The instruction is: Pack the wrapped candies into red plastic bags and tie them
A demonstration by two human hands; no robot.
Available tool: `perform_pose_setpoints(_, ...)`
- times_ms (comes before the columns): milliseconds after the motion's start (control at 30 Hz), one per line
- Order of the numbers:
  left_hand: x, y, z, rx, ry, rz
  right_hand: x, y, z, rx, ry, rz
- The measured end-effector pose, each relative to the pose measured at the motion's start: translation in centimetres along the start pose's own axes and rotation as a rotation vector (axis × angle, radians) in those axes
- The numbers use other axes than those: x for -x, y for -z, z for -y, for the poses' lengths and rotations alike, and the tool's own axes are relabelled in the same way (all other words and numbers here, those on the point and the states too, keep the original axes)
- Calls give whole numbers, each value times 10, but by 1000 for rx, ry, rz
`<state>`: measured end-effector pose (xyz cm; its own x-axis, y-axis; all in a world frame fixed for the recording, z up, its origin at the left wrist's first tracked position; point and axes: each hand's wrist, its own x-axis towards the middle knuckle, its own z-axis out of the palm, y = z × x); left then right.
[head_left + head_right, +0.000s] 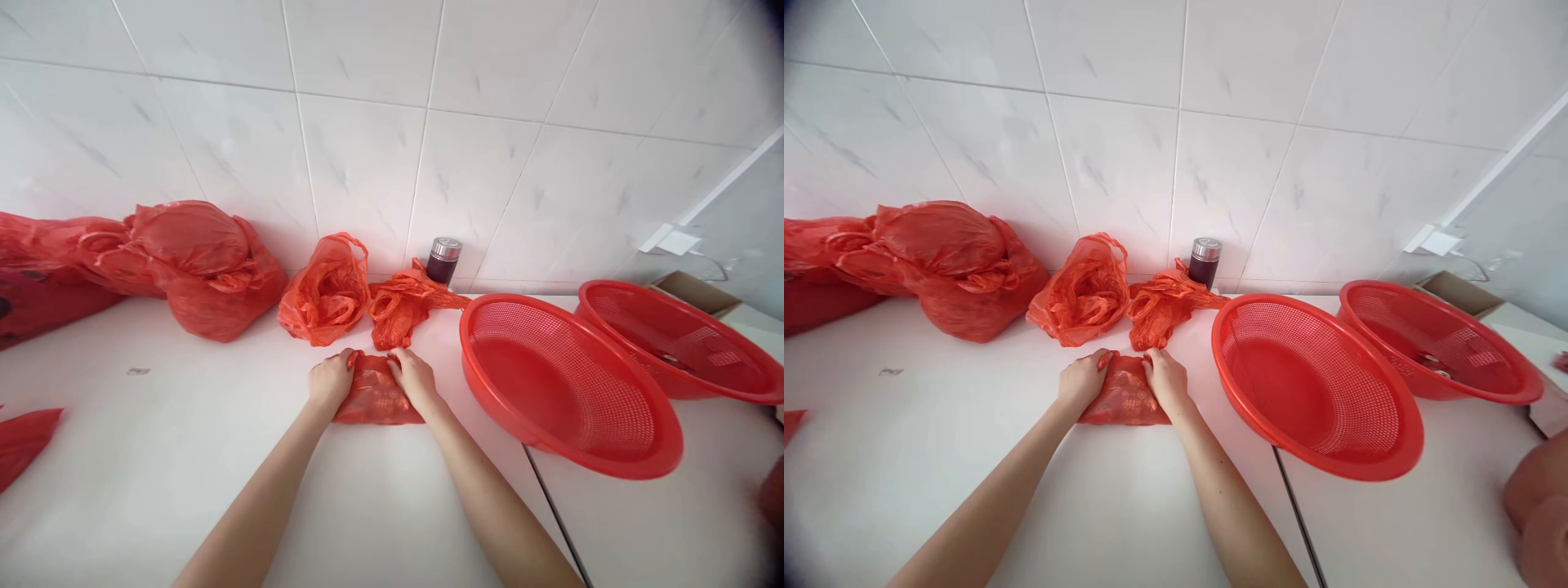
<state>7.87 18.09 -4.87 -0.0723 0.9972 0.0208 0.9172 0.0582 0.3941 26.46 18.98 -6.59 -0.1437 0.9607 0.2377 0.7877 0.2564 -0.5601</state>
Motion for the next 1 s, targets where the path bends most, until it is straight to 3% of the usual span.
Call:
perform_pose_setpoints(267,-8,-7,-2,82,-9,-111,-6,-6,-2,-44,-30,-49)
perform_pose_setpoints(533,30,4,5,416,-35,-198,33,22,19,-236,30,26)
perform_pose_setpoints(767,57,2,14,470,-8,-186,76,14,32,36,261,53)
perform_pose_setpoints(1000,58,2,16,361,-42,-139,78,8,20,160,291,-53)
